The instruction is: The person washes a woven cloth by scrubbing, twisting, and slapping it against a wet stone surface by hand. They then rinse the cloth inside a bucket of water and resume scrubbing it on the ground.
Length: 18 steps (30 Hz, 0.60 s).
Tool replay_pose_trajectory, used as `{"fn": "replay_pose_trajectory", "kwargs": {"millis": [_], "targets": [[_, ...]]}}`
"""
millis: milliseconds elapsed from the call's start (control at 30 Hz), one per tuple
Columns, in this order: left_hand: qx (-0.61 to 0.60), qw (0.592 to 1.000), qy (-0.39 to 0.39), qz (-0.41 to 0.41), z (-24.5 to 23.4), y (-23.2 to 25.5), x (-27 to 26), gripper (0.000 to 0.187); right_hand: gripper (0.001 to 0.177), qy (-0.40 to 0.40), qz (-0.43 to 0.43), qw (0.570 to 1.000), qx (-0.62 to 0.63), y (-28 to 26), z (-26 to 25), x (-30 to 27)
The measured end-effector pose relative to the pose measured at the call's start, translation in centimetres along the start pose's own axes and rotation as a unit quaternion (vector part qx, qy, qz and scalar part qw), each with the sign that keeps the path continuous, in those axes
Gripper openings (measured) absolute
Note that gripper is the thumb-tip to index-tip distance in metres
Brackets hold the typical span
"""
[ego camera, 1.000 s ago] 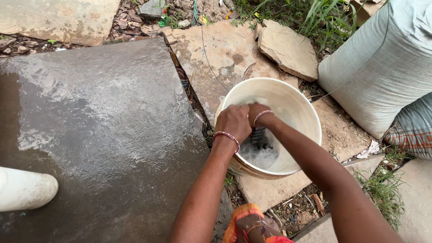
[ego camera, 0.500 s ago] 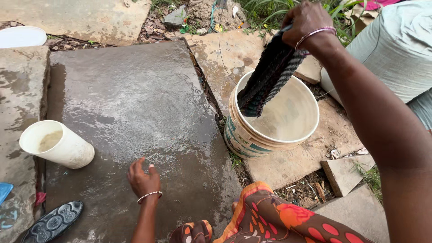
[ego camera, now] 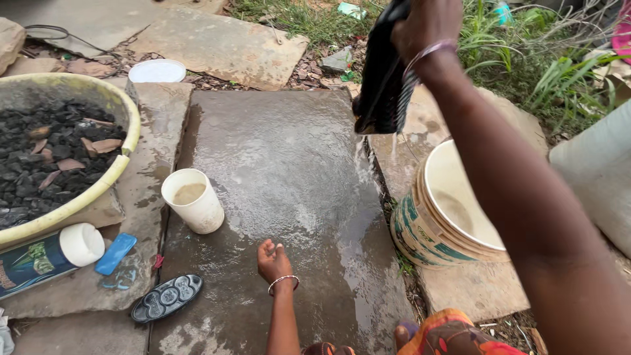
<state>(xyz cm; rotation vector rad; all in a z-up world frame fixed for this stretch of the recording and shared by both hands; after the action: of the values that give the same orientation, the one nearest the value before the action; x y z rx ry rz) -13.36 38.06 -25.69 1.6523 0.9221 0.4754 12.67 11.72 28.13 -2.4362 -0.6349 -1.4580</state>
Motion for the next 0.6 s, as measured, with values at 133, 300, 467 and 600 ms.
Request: {"fn": "replay_pose_trajectory", "kwargs": {"millis": [133, 300, 467, 600], "targets": [[-0.066, 0.997, -0.023, -0.033, 1.0, -2.0, 0.7, 0.032, 0.019, -0.25, 0.144, 0.953, 0.097, -8.8, 12.5, -16.7], [0.0, 1.0, -0.013, -0.016, 0.3, -1.6, 1.8, 0.026, 0.043, -0.589, 0.2, 0.744, 0.245, -21.5, 16.3, -41.9], [0.182, 0.969, -0.046, 0.163, 3.6, 6.2, 1.3, 0.021, 0.02, -0.27, 0.41, 0.825, 0.28, -16.6, 17.0, -47.8], [0.345, 0.865, -0.153, 0.33, 8.6, 11.4, 1.6, 0.054, 0.031, -0.178, 0.507, 0.832, 0.134, -5.8, 21.6, -48.2]]}}
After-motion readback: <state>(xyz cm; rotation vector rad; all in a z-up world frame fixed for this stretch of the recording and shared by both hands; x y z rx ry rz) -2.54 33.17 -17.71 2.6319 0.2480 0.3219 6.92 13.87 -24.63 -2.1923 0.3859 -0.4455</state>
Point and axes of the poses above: each hand's wrist, its own x-axis towards the middle knuckle, its own z-axis out of the palm, y = z × x, the point moved 6 cm from there along x, towards the middle knuckle, and after that the axes turned 9 degrees about x, right-handed, at the moved point
